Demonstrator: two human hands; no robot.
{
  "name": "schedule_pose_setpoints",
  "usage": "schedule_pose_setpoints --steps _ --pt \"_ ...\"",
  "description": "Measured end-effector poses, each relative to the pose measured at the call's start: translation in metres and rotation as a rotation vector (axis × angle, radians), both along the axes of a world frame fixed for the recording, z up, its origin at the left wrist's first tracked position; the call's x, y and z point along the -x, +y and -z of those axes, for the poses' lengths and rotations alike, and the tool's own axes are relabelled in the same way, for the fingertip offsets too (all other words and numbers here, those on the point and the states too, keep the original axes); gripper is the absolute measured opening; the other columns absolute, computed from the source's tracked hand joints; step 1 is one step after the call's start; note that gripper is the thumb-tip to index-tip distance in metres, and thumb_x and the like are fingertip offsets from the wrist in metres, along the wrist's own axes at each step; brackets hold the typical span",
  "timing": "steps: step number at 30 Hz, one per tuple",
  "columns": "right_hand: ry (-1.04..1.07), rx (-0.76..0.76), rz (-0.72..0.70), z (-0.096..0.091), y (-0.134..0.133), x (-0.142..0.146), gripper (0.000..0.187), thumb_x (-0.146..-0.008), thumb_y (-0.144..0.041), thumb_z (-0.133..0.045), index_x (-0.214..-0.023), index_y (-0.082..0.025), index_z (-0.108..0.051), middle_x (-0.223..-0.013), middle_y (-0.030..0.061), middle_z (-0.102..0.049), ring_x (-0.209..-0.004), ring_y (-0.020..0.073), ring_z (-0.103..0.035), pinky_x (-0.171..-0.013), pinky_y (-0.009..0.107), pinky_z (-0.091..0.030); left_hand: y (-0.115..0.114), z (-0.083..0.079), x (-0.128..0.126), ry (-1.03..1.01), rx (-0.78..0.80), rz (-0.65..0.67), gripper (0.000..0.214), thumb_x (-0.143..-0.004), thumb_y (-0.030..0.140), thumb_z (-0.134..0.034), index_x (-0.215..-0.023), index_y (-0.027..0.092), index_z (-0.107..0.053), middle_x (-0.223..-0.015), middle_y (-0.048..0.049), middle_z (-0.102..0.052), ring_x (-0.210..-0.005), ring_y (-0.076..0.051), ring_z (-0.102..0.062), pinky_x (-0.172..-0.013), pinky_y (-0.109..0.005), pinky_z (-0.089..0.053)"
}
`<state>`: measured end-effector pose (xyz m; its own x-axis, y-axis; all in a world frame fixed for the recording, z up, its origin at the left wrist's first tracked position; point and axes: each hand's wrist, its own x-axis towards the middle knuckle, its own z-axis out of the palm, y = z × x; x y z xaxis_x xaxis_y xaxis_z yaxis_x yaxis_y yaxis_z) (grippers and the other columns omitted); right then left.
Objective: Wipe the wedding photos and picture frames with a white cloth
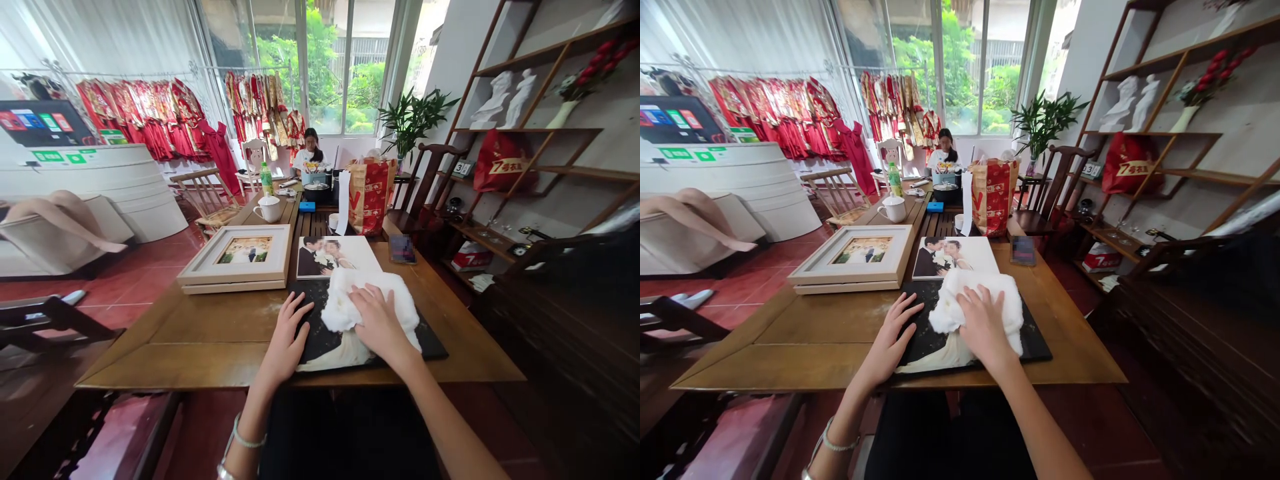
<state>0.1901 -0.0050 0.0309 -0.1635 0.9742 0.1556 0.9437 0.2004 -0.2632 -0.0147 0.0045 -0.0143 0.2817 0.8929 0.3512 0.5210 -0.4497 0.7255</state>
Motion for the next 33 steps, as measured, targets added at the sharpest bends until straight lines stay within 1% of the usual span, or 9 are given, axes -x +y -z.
schedule_pose_setpoints --steps 5,8,11,17,20,23,26,30,33 --pt "0.000 -0.004 -0.214 0.004 -0.064 0.023 0.071 -0.060 -0.004 -0.047 -0.129 -0.021 -0.049 -0.142 0.0047 -0.044 -0.134 0.0316 -0.021 -0.108 0.062 -0.001 0.001 0.001 -0.001 -0.056 0.001 -0.024 0.038 -0.095 0.025 -0.032 -0.128 0.021 -0.050 -0.144 -0.0089 -0.041 -0.141 -0.021 -0.020 -0.115 -0.049 -0.018" --pt "0.032 0.009 -0.278 0.004 -0.077 0.026 0.068 -0.062 -0.007 -0.047 -0.128 -0.023 -0.049 -0.141 0.0036 -0.045 -0.134 0.0304 -0.022 -0.109 0.060 0.001 0.000 0.000 -0.001 -0.072 0.011 -0.013 0.039 -0.096 0.028 -0.031 -0.131 0.022 -0.047 -0.144 -0.0074 -0.042 -0.141 -0.021 -0.021 -0.115 -0.048 -0.018" --pt "0.057 0.014 -0.287 -0.001 -0.059 0.025 0.065 -0.063 -0.008 -0.048 -0.126 -0.023 -0.051 -0.138 0.0035 -0.048 -0.131 0.0296 -0.027 -0.109 0.060 -0.004 -0.002 -0.003 -0.001 -0.095 0.048 -0.014 0.040 -0.096 0.031 -0.029 -0.133 0.023 -0.044 -0.146 -0.0060 -0.040 -0.142 -0.019 -0.019 -0.115 -0.046 -0.017" --pt "0.005 -0.032 -0.184 -0.008 0.007 0.040 0.053 -0.070 -0.010 -0.051 -0.122 -0.021 -0.053 -0.135 0.0089 -0.050 -0.127 0.0335 -0.032 -0.103 0.068 -0.014 -0.002 -0.004 -0.003 -0.135 0.086 -0.028 0.045 -0.097 0.037 -0.029 -0.138 0.021 -0.038 -0.151 -0.0070 -0.032 -0.141 -0.018 -0.022 -0.116 -0.040 -0.015" --pt "0.006 -0.052 -0.172 -0.008 0.011 0.051 0.052 -0.071 -0.009 -0.051 -0.122 -0.020 -0.053 -0.136 0.0106 -0.049 -0.127 0.0354 -0.030 -0.101 0.070 -0.014 -0.003 -0.006 -0.004 -0.146 0.081 -0.043 0.049 -0.096 0.041 -0.028 -0.141 0.020 -0.034 -0.153 -0.0085 -0.027 -0.142 -0.019 -0.020 -0.116 -0.039 -0.014" --pt "0.013 -0.067 -0.219 -0.006 -0.009 0.053 0.059 -0.067 -0.006 -0.051 -0.124 -0.019 -0.051 -0.136 0.0102 -0.049 -0.129 0.0338 -0.029 -0.104 0.067 -0.011 -0.005 -0.008 -0.005 -0.178 0.100 -0.041 0.052 -0.097 0.044 -0.024 -0.144 0.020 -0.028 -0.155 -0.0074 -0.021 -0.143 -0.017 -0.016 -0.117 -0.038 -0.012" --pt "0.073 -0.048 -0.314 -0.005 -0.038 0.040 0.068 -0.061 -0.004 -0.049 -0.127 -0.020 -0.050 -0.138 0.0079 -0.048 -0.133 0.0313 -0.026 -0.108 0.064 -0.006 -0.007 -0.010 -0.005 -0.201 0.135 -0.050 0.054 -0.097 0.045 -0.020 -0.145 0.019 -0.024 -0.155 -0.0079 -0.019 -0.143 -0.017 -0.015 -0.117 -0.038 -0.011" --pt "0.209 0.063 -0.499 -0.005 -0.065 -0.002 0.068 -0.055 -0.003 -0.044 -0.118 -0.025 -0.057 -0.132 0.0007 -0.055 -0.134 0.0223 -0.030 -0.113 0.054 -0.005 -0.006 -0.009 -0.005 -0.164 0.119 -0.069 0.052 -0.097 0.041 -0.026 -0.144 0.019 -0.025 -0.154 -0.0097 -0.023 -0.142 -0.019 -0.019 -0.116 -0.040 -0.015" --pt "0.241 0.083 -0.465 -0.001 -0.072 -0.047 0.060 -0.063 -0.002 -0.041 -0.113 -0.030 -0.062 -0.125 0.0002 -0.061 -0.132 0.0214 -0.037 -0.112 0.057 -0.003 -0.005 -0.008 -0.005 -0.118 0.048 -0.085 0.046 -0.095 0.035 -0.037 -0.139 0.023 -0.034 -0.153 -0.0087 -0.025 -0.142 -0.021 -0.020 -0.115 -0.042 -0.017"
